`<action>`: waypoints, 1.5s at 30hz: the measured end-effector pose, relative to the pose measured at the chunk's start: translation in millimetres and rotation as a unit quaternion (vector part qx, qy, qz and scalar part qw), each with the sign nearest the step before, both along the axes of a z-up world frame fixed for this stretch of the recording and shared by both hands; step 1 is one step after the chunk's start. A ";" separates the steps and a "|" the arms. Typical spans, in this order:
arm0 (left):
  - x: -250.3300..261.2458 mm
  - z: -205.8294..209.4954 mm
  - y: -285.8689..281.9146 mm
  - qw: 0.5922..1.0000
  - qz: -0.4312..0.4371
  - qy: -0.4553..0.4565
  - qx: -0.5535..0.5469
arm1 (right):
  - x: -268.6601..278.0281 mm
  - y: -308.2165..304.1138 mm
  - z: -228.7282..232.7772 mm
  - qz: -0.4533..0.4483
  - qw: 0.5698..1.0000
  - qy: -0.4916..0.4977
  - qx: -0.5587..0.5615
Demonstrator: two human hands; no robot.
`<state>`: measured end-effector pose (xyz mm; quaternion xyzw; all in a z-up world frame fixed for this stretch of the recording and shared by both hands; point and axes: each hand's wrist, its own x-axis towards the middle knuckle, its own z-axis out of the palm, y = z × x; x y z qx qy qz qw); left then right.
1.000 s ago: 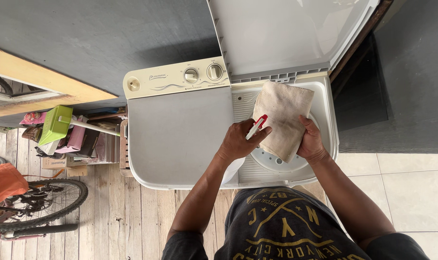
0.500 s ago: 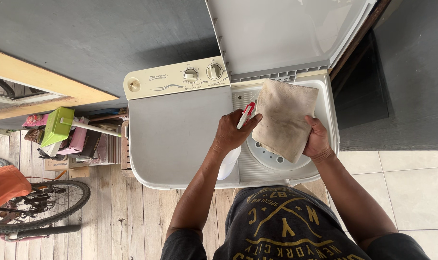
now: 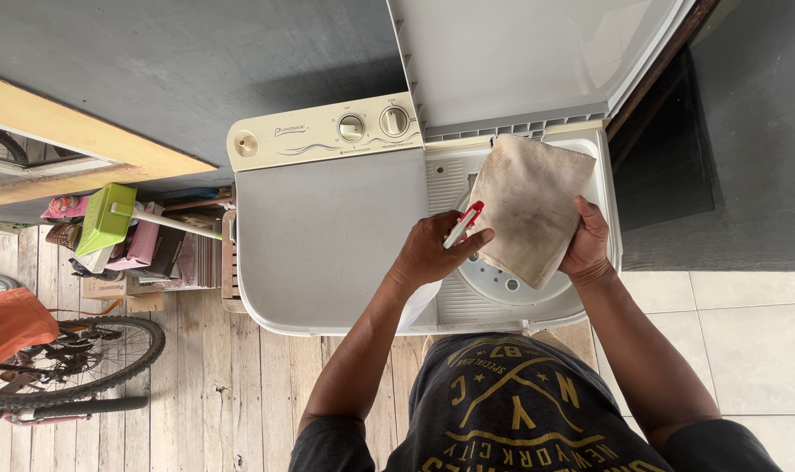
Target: The person cleans the exterior and the inside of the lid of a twin-tub washing machine using a cloth and a spray bottle.
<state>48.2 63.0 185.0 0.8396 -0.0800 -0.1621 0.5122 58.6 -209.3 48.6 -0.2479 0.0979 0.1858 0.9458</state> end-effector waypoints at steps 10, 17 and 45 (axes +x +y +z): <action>-15.4 5.7 -10.9 0.999 -0.042 -0.010 0.010 | 9.9 7.4 11.9 -0.005 1.000 -0.018 -0.022; -24.0 5.6 -37.8 0.998 -0.053 -0.021 0.026 | 12.9 28.8 29.2 -0.002 0.997 -0.043 -0.057; -34.5 -17.2 -11.1 0.975 -0.055 -0.214 0.020 | 31.9 -0.1 26.6 -0.034 0.992 -0.107 -0.055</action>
